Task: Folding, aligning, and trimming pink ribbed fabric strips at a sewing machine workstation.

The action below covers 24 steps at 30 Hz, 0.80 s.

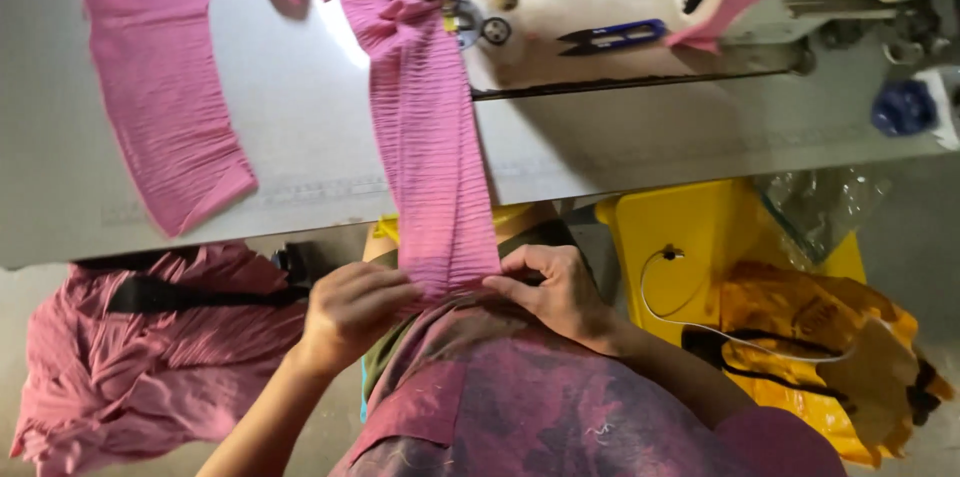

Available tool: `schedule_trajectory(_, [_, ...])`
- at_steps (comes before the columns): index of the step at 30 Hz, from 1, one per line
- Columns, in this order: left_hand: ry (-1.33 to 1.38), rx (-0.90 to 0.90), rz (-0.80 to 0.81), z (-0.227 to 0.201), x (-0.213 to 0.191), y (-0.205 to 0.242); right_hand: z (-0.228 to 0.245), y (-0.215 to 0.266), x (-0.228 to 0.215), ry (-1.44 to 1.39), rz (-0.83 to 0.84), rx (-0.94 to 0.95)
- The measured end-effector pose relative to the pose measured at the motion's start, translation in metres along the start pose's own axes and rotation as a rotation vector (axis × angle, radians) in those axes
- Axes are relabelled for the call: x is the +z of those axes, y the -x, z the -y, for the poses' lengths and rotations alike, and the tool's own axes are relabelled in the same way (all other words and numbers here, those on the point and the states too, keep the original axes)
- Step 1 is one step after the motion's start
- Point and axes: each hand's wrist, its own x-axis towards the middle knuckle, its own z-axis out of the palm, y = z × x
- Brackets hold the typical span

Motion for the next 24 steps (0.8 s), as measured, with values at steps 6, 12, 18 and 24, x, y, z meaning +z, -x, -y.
schedule_trajectory(6, [0.232,-0.201,0.006,-0.036,-0.019,-0.037,0.025,0.006,-0.015,-0.227,0.057,-0.087])
schedule_trajectory(12, [0.32,-0.234,-0.151,-0.059,0.002,-0.061,0.046,0.004,-0.012,-0.46,0.075,-0.073])
schedule_trajectory(18, [0.441,-0.228,-0.204,-0.062,0.005,-0.064,0.036,0.005,-0.014,-0.462,0.144,-0.134])
schedule_trajectory(24, [0.286,-0.019,-0.223,-0.056,0.01,-0.064,0.025,0.009,-0.017,-0.482,0.074,-0.216])
